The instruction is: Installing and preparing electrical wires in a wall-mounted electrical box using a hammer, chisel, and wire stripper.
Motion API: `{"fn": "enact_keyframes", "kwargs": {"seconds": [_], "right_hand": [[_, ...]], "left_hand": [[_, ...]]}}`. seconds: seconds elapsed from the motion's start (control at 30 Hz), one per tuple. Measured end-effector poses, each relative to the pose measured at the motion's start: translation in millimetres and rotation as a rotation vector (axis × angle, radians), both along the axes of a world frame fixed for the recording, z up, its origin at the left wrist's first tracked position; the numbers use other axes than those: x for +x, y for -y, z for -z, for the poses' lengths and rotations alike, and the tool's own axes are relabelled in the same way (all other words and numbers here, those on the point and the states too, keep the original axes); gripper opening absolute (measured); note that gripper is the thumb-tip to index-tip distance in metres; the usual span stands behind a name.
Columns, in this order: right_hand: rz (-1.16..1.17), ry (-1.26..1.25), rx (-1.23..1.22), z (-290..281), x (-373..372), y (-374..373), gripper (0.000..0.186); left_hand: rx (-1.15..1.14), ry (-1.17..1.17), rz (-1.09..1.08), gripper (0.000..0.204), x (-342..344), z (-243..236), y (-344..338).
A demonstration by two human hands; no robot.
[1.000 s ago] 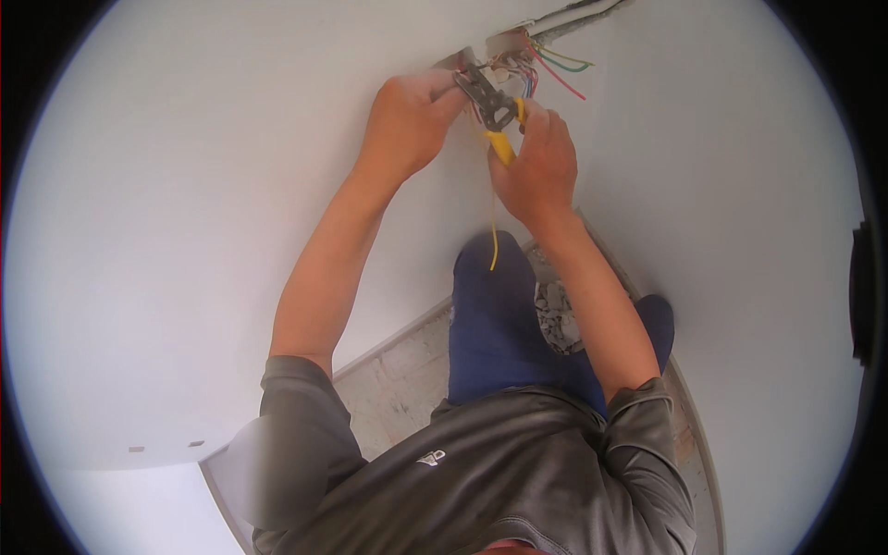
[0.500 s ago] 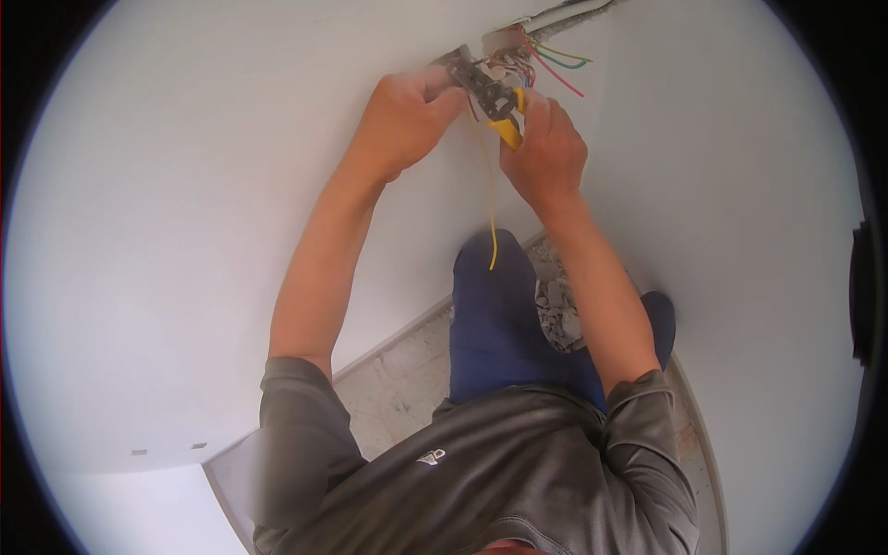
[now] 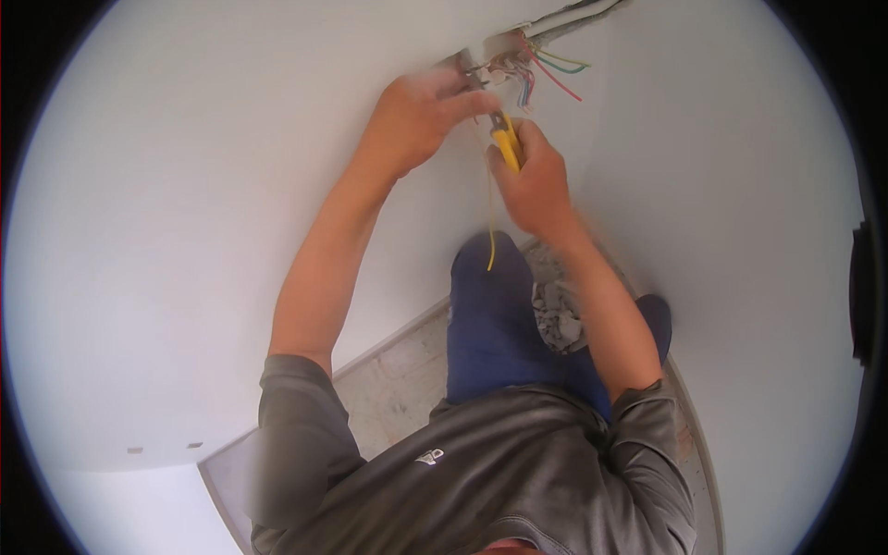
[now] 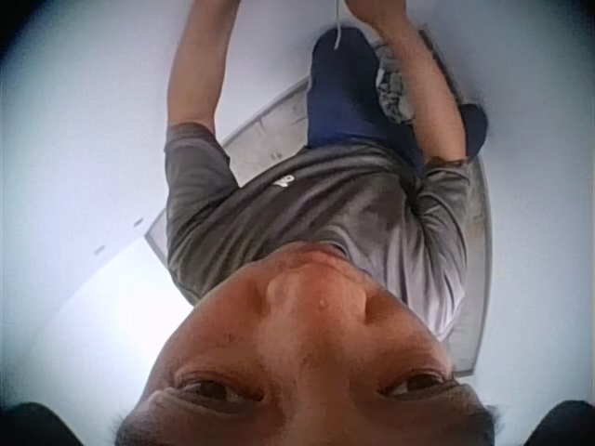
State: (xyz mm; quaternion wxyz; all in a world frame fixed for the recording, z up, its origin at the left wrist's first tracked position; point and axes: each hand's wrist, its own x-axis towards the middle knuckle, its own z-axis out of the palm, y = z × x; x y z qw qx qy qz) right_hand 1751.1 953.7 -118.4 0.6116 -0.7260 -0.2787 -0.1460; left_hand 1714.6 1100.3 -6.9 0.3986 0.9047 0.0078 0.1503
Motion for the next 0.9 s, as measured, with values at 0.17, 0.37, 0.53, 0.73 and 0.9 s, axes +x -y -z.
{"fn": "enact_keyframes", "kwargs": {"seconds": [0.17, 0.37, 0.53, 0.73, 0.9], "right_hand": [[-0.066, -0.207, 0.265, -6, -6, 11, 0.037], [-0.009, -0.136, 0.092, 25, -3, 21, 0.041], [-0.042, -0.184, 0.059, 32, -2, 13, 0.042], [-0.030, -0.121, 0.064, 21, 25, -11, 0.042], [0.112, 0.018, 0.038, 29, 42, -39, 0.041]], "left_hand": [[0.184, 0.130, -0.077, 0.033, -9, -2, 12], [0.597, 0.478, -0.170, 0.030, -9, 16, -13], [0.993, 0.530, -0.213, 0.029, 3, 19, -16], [1.135, 0.519, -0.125, 0.034, 39, -3, -50], [1.167, 0.493, -0.119, 0.029, 56, -4, -68]]}}
